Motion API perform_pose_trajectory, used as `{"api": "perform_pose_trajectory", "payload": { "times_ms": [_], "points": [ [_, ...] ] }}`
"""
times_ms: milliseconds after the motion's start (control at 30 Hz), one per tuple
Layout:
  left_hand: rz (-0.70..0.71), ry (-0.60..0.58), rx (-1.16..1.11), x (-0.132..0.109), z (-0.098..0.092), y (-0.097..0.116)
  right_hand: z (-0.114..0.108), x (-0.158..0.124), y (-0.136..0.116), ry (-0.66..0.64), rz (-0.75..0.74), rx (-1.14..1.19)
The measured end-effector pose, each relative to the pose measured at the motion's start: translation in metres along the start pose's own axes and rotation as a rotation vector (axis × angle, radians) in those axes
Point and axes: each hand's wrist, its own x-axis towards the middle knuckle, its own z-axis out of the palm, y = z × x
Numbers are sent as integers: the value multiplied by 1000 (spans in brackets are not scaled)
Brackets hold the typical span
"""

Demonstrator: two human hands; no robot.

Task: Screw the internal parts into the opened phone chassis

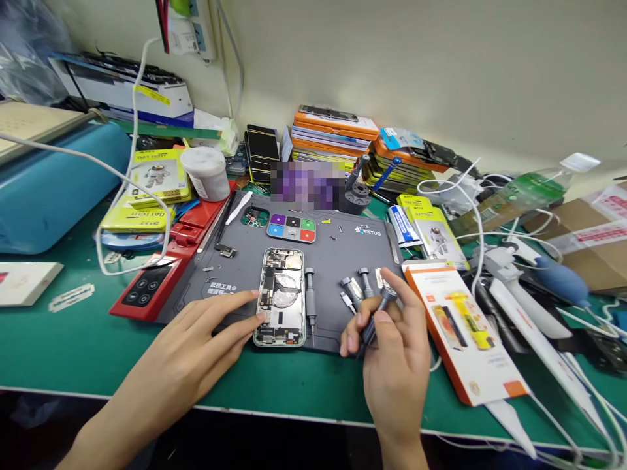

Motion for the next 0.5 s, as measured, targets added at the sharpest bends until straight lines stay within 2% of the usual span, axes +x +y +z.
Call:
{"api": "perform_pose_trajectory", "payload": {
  "times_ms": [33,100,167,267,367,500],
  "points": [
    [-14,0,-3,0,0,0,-1,2,-3,-20,35,-7],
    [-33,-7,-14,-1,-1,-1,-2,5,-7,-48,22,-169],
    [-44,-14,-30,-2,-1,-2,0,7,-9,-104,-115,-462],
    [-30,-32,-48,-3,-1,-4,9,8,-7,-315,-390,-794],
    [-13,-45,-62,-4,0,-4,20,10,1,-529,-520,-879],
    [-20,-34,-70,-5,-1,-4,27,12,10,-666,-593,-907]
  ]
}}
